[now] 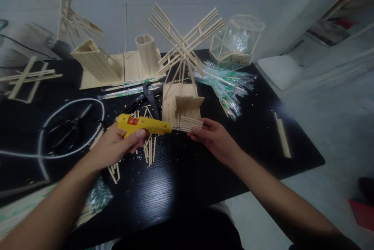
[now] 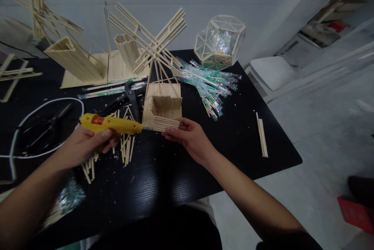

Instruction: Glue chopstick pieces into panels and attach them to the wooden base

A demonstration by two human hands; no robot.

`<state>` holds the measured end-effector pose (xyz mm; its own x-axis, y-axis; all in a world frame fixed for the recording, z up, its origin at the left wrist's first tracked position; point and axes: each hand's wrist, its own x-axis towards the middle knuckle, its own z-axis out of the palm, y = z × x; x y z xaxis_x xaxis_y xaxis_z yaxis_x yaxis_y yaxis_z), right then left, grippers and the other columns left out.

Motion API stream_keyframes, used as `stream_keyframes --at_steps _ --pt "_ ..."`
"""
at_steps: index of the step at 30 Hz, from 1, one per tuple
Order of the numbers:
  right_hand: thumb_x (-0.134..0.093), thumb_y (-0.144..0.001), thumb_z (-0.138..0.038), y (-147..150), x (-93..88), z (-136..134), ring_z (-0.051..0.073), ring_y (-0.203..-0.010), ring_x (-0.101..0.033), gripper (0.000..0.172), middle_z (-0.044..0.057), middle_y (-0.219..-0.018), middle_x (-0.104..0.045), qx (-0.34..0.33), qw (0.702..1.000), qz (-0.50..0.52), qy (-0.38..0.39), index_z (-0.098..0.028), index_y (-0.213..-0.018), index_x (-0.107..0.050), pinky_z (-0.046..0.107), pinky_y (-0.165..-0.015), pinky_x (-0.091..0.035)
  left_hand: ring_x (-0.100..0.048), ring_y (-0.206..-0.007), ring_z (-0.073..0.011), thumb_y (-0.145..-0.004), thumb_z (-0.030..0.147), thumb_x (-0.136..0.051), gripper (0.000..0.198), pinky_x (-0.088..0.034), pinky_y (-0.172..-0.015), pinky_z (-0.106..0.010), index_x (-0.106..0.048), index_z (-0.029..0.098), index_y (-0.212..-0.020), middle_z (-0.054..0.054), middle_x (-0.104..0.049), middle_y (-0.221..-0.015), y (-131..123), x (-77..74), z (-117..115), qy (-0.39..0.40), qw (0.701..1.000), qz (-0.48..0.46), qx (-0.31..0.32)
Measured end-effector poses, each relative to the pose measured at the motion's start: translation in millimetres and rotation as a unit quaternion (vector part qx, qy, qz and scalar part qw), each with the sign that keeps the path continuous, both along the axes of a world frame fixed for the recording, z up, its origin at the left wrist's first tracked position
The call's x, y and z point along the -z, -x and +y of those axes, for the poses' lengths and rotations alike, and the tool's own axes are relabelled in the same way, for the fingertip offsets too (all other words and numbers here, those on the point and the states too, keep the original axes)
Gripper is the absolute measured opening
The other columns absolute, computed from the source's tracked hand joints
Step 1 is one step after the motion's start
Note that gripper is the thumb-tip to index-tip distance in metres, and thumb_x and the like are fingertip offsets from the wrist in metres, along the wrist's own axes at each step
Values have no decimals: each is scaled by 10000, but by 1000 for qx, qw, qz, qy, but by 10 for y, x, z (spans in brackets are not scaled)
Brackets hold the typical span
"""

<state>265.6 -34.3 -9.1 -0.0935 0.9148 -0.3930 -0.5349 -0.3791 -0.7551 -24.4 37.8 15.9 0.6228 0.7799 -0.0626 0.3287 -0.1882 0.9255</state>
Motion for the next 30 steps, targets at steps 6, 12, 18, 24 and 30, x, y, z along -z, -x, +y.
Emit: stream_keyframes --at_steps 6,12,18,24,30 --pt "-959 -680 -245 -12 17 -4 131 -799 -769 338 16 -903 -803 -6 1000 -1 0 -186 -925 -735 250 -817 -640 -530 -471 -119 -989 473 -559 420 -432 -448 -227 -644 198 -683 -15 -601 -584 40 34 10 7 1000 -10 -12" --pt "-954 -686 -244 -19 29 -12 138 -792 -770 328 19 -904 -806 -12 1000 -4 -2 -190 -919 -730 256 -798 -647 -530 -492 -126 -996 508 -563 418 -435 -467 -236 -666 207 -724 -21 -597 -598 116 133 35 17 999 -24 -20" --pt "-959 -665 -216 -2 11 -9 130 -771 -773 337 16 -887 -811 -16 1000 3 2 -185 -905 -725 240 -771 -647 -525 -505 -131 -1002 545 -550 463 -432 -478 -246 -663 196 -720 -25 -587 -595 126 135 31 21 999 -17 -30" --pt "-962 -658 -242 13 17 -36 133 -744 -755 330 3 -861 -798 -33 999 -20 -16 -200 -888 -729 273 -766 -644 -553 -501 -127 -958 575 -627 429 -434 -454 -249 -738 176 -844 -65 -700 -723 6 17 15 12 996 -57 -72" --pt "-908 -721 -322 -199 -65 -35 148 -772 -707 237 6 -886 -779 39 975 -199 -89 -208 -877 -770 280 -716 -620 -559 -515 -126 -917 670 -633 546 -447 -479 -241 -749 143 -835 -72 -698 -711 -15 -12 30 17 986 -45 -158"
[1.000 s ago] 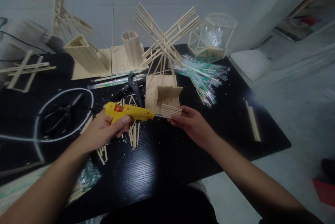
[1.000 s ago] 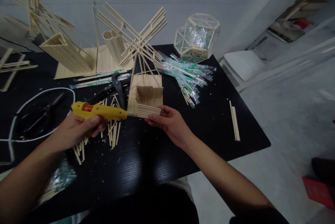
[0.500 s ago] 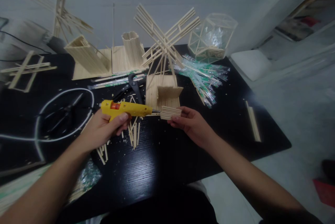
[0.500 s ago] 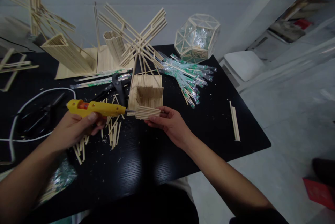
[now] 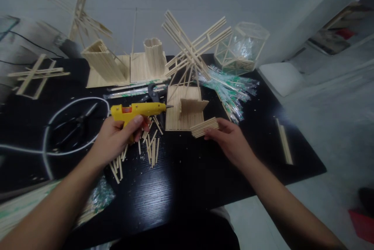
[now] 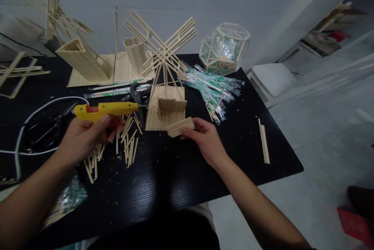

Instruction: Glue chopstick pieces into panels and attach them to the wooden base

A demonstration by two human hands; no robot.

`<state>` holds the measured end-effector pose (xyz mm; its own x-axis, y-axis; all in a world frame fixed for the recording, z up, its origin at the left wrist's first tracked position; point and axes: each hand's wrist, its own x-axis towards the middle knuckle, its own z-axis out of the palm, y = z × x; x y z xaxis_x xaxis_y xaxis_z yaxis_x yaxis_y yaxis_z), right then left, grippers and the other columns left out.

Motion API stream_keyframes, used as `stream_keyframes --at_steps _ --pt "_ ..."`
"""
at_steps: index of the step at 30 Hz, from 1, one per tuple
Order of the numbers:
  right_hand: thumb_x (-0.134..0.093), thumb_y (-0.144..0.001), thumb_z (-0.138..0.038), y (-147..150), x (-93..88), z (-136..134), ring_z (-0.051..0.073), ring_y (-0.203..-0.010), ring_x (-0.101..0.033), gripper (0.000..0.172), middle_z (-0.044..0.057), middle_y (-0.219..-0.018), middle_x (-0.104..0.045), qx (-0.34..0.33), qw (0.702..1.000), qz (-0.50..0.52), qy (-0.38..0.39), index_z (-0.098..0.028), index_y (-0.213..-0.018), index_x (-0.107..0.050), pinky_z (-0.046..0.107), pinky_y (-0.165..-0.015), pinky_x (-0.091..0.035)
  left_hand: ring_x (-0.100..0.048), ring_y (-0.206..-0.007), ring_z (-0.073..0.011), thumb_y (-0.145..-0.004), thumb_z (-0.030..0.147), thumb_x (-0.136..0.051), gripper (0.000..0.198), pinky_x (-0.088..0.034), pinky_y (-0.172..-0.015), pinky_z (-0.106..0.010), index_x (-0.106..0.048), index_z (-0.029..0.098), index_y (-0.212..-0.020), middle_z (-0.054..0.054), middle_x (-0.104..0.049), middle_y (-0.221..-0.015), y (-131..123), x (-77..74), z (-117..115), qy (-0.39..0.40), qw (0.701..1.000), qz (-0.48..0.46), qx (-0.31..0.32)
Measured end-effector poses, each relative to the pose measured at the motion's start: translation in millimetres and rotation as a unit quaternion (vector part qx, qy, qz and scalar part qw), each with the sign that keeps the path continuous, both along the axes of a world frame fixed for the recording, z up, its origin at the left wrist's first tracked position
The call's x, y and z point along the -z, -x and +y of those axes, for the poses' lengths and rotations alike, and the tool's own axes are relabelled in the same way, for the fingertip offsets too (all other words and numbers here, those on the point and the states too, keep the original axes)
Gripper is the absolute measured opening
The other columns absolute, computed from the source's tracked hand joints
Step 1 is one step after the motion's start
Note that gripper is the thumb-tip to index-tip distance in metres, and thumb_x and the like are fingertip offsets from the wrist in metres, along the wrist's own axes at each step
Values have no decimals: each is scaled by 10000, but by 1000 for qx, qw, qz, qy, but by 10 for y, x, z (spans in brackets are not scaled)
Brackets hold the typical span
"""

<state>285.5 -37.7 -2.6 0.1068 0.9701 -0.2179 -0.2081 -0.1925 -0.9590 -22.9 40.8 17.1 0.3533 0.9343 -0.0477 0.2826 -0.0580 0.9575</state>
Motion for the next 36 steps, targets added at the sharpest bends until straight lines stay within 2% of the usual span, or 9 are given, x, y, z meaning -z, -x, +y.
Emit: stream_keyframes --at_steps 3,6,9,14,18,22,27,32,36 --pt "-891 -728 -338 -163 -86 63 165 -719 -699 248 3 -827 -752 78 984 -150 -63 -210 -869 -731 324 -716 -627 -549 -500 -128 -841 756 -657 626 -427 -451 -230 -743 136 -807 -57 -666 -657 0 11 5 10 999 3 -43" --pt "-855 -726 -291 -250 -162 152 185 -681 -695 359 -30 -775 -691 150 951 -247 -110 -258 -1030 -665 340 -658 -617 -551 -497 -124 -814 768 -676 635 -427 -456 -225 -749 137 -804 -50 -658 -645 -23 3 -1 10 998 5 -56" --pt "-776 -750 -247 -235 -218 233 168 -610 -653 379 -52 -752 -619 145 921 -341 -122 -286 -1098 -630 323 -596 -569 -556 -501 -120 -797 769 -692 630 -434 -463 -220 -753 141 -800 -45 -659 -645 -46 -10 -10 16 998 7 -65" --pt "-686 -758 -233 -117 -256 316 153 -610 -625 248 -47 -736 -622 109 889 -431 -109 -258 -999 -632 305 -605 -512 -563 -509 -113 -806 765 -685 617 -431 -463 -213 -746 152 -803 -37 -665 -662 -35 16 -12 18 997 20 -79" --pt "-679 -724 -242 -70 -215 363 156 -601 -609 233 -46 -713 -633 98 873 -470 -80 -250 -945 -608 314 -615 -492 -577 -526 -117 -830 745 -677 587 -435 -471 -217 -742 162 -807 -36 -668 -675 -5 61 -9 28 996 29 -78" --pt "-678 -690 -252 -63 -174 408 159 -580 -598 257 -47 -714 -637 96 875 -471 -63 -260 -896 -524 325 -606 -476 -573 -523 -111 -852 737 -661 570 -433 -464 -212 -726 175 -785 -28 -664 -664 5 66 -16 22 996 41 -77" --pt "-666 -680 -265 -32 -204 451 164 -574 -577 307 -49 -721 -616 86 871 -481 -53 -269 -900 -452 337 -607 -458 -555 -501 -104 -871 718 -653 561 -415 -450 -218 -709 171 -759 -21 -651 -645 15 64 -26 17 996 46 -81" --pt "-663 -686 -272 -4 -220 472 162 -598 -567 313 -58 -720 -587 76 869 -486 -51 -266 -902 -436 331 -622 -437 -562 -533 -101 -926 642 -643 476 -417 -478 -216 -730 178 -861 -12 -665 -688 27 71 -32 24 996 47 -68" --pt "-666 -684 -273 6 -206 474 162 -606 -545 318 -57 -719 -575 77 856 -510 -47 -264 -895 -428 330 -621 -416 -545 -520 -107 -930 627 -639 450 -396 -456 -222 -738 199 -830 -14 -655 -661 -3 48 -38 25 997 31 -67"
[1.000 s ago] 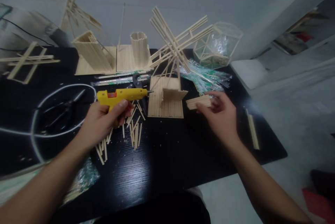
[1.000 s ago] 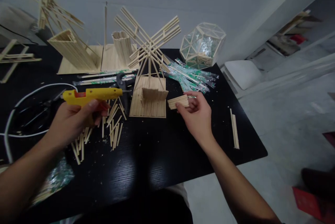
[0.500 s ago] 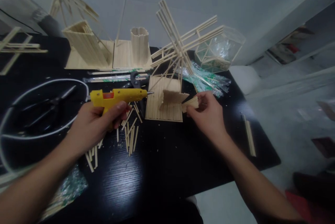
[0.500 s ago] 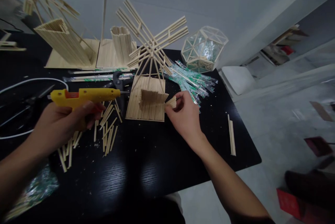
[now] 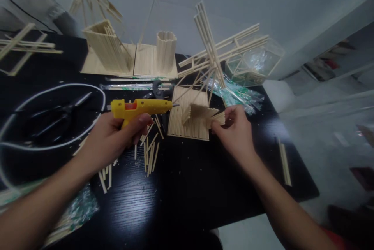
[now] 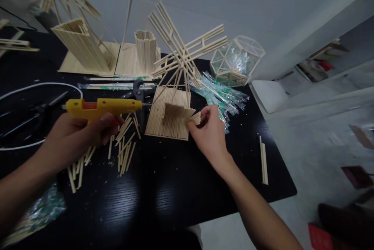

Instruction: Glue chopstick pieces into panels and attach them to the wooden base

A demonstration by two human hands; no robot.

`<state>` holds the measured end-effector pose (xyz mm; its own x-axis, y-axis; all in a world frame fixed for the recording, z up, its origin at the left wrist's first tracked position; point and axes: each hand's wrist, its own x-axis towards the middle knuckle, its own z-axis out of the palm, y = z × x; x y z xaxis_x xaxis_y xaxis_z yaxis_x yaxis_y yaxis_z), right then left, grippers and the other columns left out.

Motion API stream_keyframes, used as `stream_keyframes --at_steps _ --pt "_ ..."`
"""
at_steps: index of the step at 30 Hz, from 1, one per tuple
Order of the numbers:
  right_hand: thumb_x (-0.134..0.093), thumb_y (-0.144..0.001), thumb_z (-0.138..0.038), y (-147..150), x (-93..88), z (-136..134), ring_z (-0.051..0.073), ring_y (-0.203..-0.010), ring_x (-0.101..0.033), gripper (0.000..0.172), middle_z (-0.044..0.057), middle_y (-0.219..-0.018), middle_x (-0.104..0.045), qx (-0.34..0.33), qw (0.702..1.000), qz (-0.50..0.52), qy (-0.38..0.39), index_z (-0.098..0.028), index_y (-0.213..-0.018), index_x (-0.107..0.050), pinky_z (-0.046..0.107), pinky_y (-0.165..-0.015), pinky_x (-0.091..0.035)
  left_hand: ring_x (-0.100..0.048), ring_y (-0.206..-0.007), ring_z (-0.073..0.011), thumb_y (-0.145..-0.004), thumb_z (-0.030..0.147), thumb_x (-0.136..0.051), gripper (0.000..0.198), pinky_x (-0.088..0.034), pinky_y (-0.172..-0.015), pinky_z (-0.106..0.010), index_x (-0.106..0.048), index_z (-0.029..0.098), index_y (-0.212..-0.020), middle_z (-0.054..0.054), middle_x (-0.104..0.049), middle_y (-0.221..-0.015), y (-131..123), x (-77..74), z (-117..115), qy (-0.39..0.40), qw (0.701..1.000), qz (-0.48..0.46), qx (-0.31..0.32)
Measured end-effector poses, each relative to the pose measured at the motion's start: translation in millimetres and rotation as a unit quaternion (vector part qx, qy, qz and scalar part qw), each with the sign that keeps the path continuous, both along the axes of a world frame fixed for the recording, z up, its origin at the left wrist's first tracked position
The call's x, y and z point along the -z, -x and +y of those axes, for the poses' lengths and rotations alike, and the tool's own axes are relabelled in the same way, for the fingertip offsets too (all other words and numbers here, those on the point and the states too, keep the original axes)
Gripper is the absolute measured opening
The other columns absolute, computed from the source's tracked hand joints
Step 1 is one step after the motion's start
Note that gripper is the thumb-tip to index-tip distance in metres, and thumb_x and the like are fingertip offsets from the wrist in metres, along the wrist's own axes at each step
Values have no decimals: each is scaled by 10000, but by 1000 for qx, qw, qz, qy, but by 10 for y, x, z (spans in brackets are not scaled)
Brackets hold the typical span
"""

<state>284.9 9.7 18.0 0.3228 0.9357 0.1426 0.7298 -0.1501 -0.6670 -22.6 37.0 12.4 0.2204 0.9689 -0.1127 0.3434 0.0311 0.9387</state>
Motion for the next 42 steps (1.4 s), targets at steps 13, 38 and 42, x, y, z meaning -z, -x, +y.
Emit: stream_keyframes --at_steps 13,38,42 --pt "-665 -678 -260 17 -60 66 173 -586 -534 366 -61 -701 -548 -10 999 -39 16 -277 -912 -384 322 -586 -396 -570 -539 -118 -930 604 -652 394 -419 -459 -224 -759 231 -864 -20 -675 -683 18 40 -3 3 1000 8 -6" --pt "-764 -740 -369 -20 -115 73 195 -600 -627 452 -44 -709 -627 -74 996 -41 35 -249 -1087 -500 328 -600 -442 -571 -532 -132 -923 554 -676 338 -416 -459 -241 -769 237 -850 -30 -683 -684 22 52 0 -1 1000 17 -4" --pt "-862 -703 -441 -96 -112 19 217 -654 -682 585 -20 -783 -668 -105 993 -13 48 -249 -1158 -548 363 -641 -521 -544 -505 -117 -919 585 -672 388 -407 -454 -229 -758 216 -833 -17 -657 -640 8 26 -2 9 1000 11 4"
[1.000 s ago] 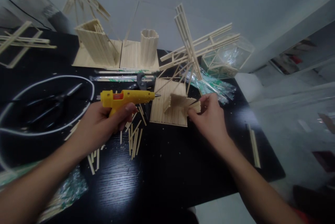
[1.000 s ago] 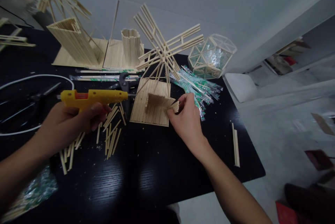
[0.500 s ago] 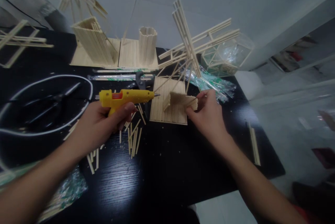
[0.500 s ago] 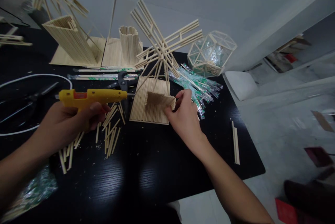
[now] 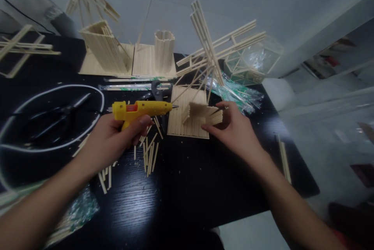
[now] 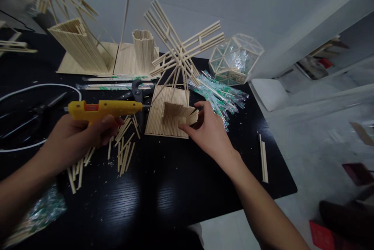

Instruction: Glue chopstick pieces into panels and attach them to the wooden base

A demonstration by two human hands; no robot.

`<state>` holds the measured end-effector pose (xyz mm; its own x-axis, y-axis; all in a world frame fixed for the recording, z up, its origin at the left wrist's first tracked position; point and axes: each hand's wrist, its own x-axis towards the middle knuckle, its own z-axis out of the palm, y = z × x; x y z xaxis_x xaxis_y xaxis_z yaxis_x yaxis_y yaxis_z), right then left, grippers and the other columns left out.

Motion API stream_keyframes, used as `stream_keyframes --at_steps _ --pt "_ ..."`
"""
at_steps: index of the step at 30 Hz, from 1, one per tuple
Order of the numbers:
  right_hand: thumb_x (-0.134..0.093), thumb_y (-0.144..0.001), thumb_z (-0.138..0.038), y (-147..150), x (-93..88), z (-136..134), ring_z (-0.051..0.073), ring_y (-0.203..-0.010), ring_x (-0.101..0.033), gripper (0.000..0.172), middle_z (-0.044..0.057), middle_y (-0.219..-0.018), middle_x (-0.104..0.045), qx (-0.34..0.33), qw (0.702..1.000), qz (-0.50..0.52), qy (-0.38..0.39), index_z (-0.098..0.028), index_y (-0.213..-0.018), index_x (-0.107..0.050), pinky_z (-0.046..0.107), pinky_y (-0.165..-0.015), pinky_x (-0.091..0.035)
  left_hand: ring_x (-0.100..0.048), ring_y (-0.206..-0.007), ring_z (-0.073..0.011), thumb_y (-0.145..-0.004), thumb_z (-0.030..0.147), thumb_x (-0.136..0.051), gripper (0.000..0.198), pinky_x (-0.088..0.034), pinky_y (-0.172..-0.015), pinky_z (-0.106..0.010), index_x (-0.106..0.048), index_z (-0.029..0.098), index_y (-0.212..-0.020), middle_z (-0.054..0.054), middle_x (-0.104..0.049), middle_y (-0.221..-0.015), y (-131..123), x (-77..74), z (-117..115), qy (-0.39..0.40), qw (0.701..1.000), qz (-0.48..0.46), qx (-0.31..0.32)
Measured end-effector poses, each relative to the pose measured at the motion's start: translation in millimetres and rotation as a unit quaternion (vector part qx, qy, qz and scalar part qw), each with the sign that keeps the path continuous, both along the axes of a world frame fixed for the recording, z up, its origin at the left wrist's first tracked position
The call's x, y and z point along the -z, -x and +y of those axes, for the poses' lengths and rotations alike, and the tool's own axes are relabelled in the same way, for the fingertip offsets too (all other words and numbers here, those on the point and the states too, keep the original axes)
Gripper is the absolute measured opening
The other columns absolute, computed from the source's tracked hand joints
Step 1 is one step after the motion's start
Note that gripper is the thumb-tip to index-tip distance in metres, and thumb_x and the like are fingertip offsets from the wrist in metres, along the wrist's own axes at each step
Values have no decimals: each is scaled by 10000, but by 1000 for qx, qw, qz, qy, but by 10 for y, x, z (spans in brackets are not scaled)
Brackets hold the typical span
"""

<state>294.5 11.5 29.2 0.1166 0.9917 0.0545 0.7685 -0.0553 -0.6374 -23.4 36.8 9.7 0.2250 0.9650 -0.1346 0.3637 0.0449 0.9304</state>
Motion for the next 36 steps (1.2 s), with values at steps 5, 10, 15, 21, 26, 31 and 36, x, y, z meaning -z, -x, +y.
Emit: stream_keyframes --at_steps 5,10,15,21,26,31,36 --pt "-868 -720 -437 -108 46 -29 200 -697 -717 605 25 -945 -708 -40 993 111 9 -249 -1208 -564 368 -663 -613 -566 -545 -122 -931 584 -663 405 -412 -478 -231 -758 198 -855 -32 -684 -682 29 43 -3 2 1000 10 -2" --pt "-880 -734 -442 -136 -8 -41 171 -675 -697 607 6 -923 -673 -42 994 97 -35 -253 -1237 -598 331 -637 -628 -583 -548 -136 -925 574 -670 369 -413 -470 -242 -766 224 -860 -39 -692 -694 53 90 13 1 1000 5 -5" --pt "-871 -768 -453 -138 -63 -97 172 -723 -711 513 -2 -902 -676 -43 990 118 -62 -279 -1202 -661 330 -699 -661 -565 -522 -136 -921 576 -670 367 -408 -463 -243 -760 234 -821 -23 -661 -643 38 64 12 -10 1000 9 1" --pt "-812 -848 -395 -162 6 -151 205 -836 -746 277 32 -988 -738 -48 990 77 -109 -266 -1073 -717 396 -805 -678 -575 -565 -127 -931 596 -661 409 -405 -483 -242 -756 205 -859 -35 -687 -700 36 60 5 5 1000 2 0" --pt "-763 -894 -306 -178 -17 -138 237 -958 -757 158 64 -1130 -753 -87 983 -7 -162 -267 -1043 -728 433 -846 -668 -589 -584 -132 -926 594 -668 405 -412 -494 -245 -750 201 -867 -41 -693 -720 41 58 -2 17 1000 -10 -1" --pt "-762 -898 -277 -205 -32 -111 286 -1141 -740 96 63 -1192 -781 -120 976 -45 -177 -275 -981 -713 539 -1008 -602 -600 -578 -137 -928 571 -675 376 -406 -484 -250 -759 208 -880 -50 -704 -734 51 92 6 11 1000 -4 -6" --pt "-775 -895 -275 -216 -3 -112 286 -1116 -760 100 63 -1175 -796 -110 980 -23 -166 -263 -967 -707 523 -981 -623 -575 -564 -124 -922 601 -667 411 -403 -483 -244 -753 203 -872 -37 -684 -711 29 56 12 9 1000 -4 1"
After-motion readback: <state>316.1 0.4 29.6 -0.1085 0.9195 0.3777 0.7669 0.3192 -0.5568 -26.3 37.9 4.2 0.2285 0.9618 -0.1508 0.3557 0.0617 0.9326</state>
